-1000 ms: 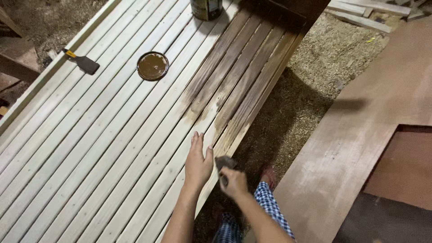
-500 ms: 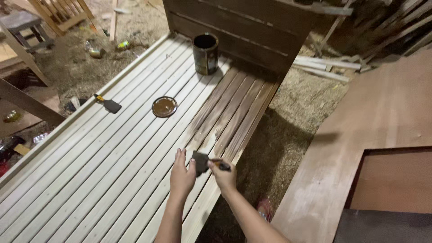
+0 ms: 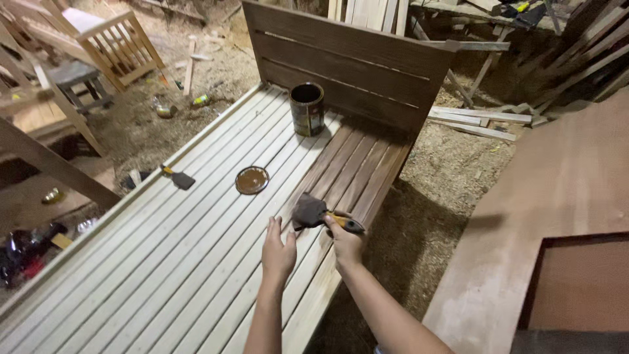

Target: The person applies brown wood stain to a slatted wooden furniture panel using a wide brush, dipping the brush into a stain can and brushing the liquid along the slats, working across different sections of the panel while steadying it with the other hand.

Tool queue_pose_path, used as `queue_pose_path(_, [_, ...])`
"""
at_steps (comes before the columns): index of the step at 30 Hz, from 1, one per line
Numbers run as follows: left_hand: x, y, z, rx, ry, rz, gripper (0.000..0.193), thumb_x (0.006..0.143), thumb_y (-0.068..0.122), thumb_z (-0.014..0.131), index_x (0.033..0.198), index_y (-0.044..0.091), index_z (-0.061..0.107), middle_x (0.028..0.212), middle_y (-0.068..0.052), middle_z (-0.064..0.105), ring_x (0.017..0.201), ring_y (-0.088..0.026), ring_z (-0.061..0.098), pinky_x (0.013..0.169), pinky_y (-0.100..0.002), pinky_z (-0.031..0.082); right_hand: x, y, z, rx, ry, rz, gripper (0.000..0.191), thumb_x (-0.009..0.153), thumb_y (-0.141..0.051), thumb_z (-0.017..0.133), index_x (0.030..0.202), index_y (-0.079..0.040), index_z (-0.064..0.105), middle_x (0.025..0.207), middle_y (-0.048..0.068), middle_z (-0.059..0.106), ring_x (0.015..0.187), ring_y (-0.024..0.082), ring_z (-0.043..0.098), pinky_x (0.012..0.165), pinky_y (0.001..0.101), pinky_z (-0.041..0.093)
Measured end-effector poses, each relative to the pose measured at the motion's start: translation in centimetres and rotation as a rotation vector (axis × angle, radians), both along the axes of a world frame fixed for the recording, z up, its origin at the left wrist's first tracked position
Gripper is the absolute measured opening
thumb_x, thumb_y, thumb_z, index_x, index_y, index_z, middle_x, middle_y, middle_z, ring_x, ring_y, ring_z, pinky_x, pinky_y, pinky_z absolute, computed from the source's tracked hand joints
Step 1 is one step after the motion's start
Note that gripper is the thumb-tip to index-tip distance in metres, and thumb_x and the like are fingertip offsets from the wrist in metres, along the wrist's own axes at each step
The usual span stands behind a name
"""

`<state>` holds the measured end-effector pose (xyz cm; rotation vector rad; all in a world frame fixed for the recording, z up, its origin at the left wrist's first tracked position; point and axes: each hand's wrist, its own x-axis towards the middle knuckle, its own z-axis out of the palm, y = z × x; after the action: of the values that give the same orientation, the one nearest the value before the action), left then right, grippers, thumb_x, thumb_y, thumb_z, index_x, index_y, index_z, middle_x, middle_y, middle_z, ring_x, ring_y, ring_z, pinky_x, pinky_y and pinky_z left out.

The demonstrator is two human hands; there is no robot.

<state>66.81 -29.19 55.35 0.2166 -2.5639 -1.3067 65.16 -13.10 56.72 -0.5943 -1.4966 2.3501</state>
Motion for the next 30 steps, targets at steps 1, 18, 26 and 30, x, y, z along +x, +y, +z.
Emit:
queue_pose_path(1, [-0.6, 0.5, -0.1, 0.013, -0.007, -0.002, 0.060, 0.094, 0.023, 0.060, 0.146, -0.004, 0.048, 0.159, -0.026, 0.037, 0.151, -0.037, 0.032, 0.121, -0.040, 0.028, -0.9, 0.6, 0.1, -0.027, -0.010, -0.023, 0.022, 0.082, -0.002, 0.082, 0.102, 0.000, 0.074, 0.091, 0.007, 0.075, 0.073, 0.013, 0.070, 0.062, 0.0260, 0.059])
queue_pose_path(18, [-20.7, 17.6, -1.8, -0.044, -0.040, 0.132, 0.061, 0.091, 0.027, 0.061, 0.144, -0.001, 0.050, 0.160, -0.025, 0.037, 0.144, -0.038, 0.043, 0.117, -0.041, 0.035, -22.7, 18.7, -1.9, 0.040, -0.057, -0.045, 0.021, 0.083, -0.001, 0.082, 0.101, -0.001, 0.072, 0.092, 0.009, 0.075, 0.075, 0.016, 0.073, 0.063, 0.0270, 0.064])
queue_pose_path(26, [-26.6, 20.3, -3.6, -0.068, -0.066, 0.164, 0.063, 0.092, 0.026, 0.061, 0.146, -0.003, 0.048, 0.156, -0.029, 0.039, 0.148, -0.041, 0.035, 0.120, -0.043, 0.031, -29.6, 21.1, -2.7, 0.033, 0.023, -0.015, 0.021, 0.085, -0.001, 0.081, 0.103, -0.001, 0.072, 0.094, 0.008, 0.074, 0.078, 0.015, 0.072, 0.064, 0.0259, 0.061])
queue_pose_path(30, [-30.7, 20.7, -4.3, -0.031, -0.113, 0.189, 0.066, 0.090, 0.026, 0.060, 0.148, -0.002, 0.046, 0.155, -0.029, 0.039, 0.148, -0.040, 0.035, 0.120, -0.043, 0.031, -33.4, 21.7, -2.7, 0.173, 0.080, 0.047, 0.021, 0.084, 0.000, 0.081, 0.103, 0.001, 0.072, 0.094, 0.009, 0.075, 0.078, 0.016, 0.072, 0.064, 0.0267, 0.061])
